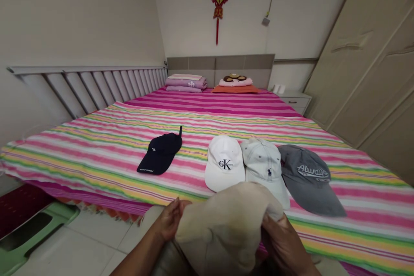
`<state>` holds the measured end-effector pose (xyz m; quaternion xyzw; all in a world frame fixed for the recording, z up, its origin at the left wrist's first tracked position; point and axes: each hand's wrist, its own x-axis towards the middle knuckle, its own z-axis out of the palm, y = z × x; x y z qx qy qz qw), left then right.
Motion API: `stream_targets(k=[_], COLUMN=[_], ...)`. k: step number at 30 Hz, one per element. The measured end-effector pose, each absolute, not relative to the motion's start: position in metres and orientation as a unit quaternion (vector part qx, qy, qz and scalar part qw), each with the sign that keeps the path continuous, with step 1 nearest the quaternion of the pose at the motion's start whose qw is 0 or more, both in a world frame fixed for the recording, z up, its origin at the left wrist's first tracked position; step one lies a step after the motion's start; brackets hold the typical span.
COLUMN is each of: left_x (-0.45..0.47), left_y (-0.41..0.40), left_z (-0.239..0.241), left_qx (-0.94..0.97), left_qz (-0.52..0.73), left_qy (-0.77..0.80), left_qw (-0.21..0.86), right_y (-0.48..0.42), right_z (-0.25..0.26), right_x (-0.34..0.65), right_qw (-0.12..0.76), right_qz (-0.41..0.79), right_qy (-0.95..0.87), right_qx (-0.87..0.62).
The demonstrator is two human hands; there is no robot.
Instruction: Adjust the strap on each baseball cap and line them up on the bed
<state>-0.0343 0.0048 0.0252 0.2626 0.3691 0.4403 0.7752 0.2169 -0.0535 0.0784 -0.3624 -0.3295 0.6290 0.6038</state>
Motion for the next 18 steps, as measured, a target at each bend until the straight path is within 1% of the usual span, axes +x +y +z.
stream_targets(k=[2, 4, 11, 18], left_x=[-0.03, -0.024, -0.005, -0.004], left_y=[0.013, 0.02, 0.033, 0.034], left_z=[0.038, 0.05, 0.079, 0.088], left_qx=[0.327, 0.374, 0.4, 0.439], left_qz=[0.363, 0.318, 0.39, 0.358], left_qy=[0.282, 0.225, 0.199, 0.249], left_qw=[0.825, 0.842, 0.805, 0.786], right_y=[-0.054, -0.054, -0.053, -0.059], right_z=[0.078, 0.078, 0.07, 0.062], right_x=[0.215, 0.215, 0.228, 0.239], right_qw=[0.599, 0.594, 0.566, 0.51], right_qz=[0.626, 0.627, 0.638, 0.668], right_qy=[-0.351, -0.368, -0.394, -0.4], right_qx=[-0.356, -0.344, -0.342, -0.366])
